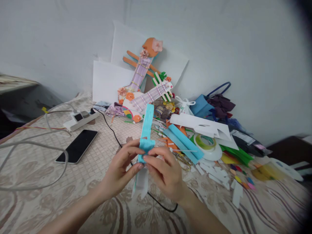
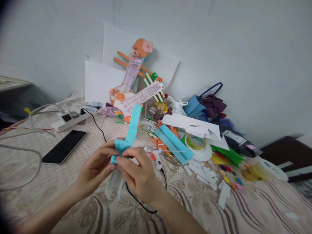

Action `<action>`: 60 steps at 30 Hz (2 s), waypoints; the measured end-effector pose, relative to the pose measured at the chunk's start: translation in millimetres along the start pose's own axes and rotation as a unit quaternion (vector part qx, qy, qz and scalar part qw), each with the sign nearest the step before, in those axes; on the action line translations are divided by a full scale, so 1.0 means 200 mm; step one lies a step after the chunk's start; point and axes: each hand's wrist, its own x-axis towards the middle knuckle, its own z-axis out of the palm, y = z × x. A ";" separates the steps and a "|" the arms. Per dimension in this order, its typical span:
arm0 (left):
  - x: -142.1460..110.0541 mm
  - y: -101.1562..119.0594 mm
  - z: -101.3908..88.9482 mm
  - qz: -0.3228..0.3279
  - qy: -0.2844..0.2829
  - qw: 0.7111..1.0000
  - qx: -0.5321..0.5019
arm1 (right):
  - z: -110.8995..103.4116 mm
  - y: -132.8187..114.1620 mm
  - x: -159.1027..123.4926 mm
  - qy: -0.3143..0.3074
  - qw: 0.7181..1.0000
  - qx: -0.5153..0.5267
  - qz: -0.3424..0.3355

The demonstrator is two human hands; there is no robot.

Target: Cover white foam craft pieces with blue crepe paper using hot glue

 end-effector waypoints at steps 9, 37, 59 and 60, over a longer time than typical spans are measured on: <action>0.00 0.01 0.00 -0.007 0.009 1.000 0.004 | 0.01 -0.02 -0.02 0.034 0.998 0.032 0.038; 0.00 -0.01 -0.01 -0.018 -0.003 1.000 -0.025 | 0.04 -0.02 -0.02 0.054 0.997 0.021 0.058; 0.00 -0.02 0.00 -0.031 0.010 0.988 -0.151 | 0.06 0.03 -0.06 0.208 0.947 0.184 0.161; -0.01 -0.02 -0.01 -0.030 0.009 0.988 -0.152 | 0.06 0.03 -0.05 0.216 0.933 0.220 0.187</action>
